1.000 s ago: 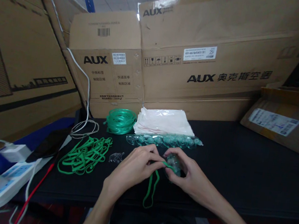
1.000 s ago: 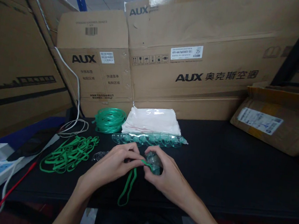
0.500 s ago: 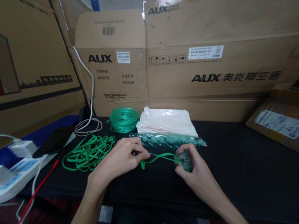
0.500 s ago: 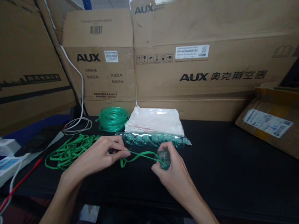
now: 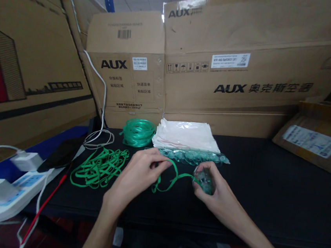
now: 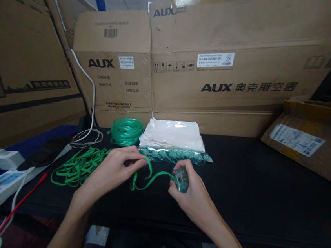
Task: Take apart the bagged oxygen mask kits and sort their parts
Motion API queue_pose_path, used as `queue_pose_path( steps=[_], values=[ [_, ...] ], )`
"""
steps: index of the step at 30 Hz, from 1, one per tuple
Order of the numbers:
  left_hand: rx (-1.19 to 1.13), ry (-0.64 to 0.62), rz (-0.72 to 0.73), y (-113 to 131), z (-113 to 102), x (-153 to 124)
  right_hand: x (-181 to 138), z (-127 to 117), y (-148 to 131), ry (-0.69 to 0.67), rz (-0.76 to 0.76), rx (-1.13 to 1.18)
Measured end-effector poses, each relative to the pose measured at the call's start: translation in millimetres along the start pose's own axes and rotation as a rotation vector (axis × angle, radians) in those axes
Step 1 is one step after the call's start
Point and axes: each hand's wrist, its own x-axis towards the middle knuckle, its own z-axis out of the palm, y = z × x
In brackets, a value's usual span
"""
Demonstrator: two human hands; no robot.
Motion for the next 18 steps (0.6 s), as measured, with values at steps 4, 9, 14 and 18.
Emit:
queue_pose_path(
  steps=[4, 9, 14, 18],
  values=[
    [-0.049, -0.108, 0.084, 13.7, 31.7, 7.5, -0.4, 0.6, -0.9, -0.027, -0.049, -0.024],
    [-0.054, -0.192, 0.073, 13.8, 45.5, 5.5, -0.4, 1.4, -2.5, -0.054, -0.096, -0.016],
    [-0.057, -0.23, 0.042, 17.5, 47.1, 3.6, -0.8, 1.8, -2.3, -0.055, -0.131, -0.023],
    [-0.08, -0.235, 0.06, 18.9, 47.3, 4.2, -0.5, 2.4, -2.2, -0.043, -0.176, -0.032]
  ],
)
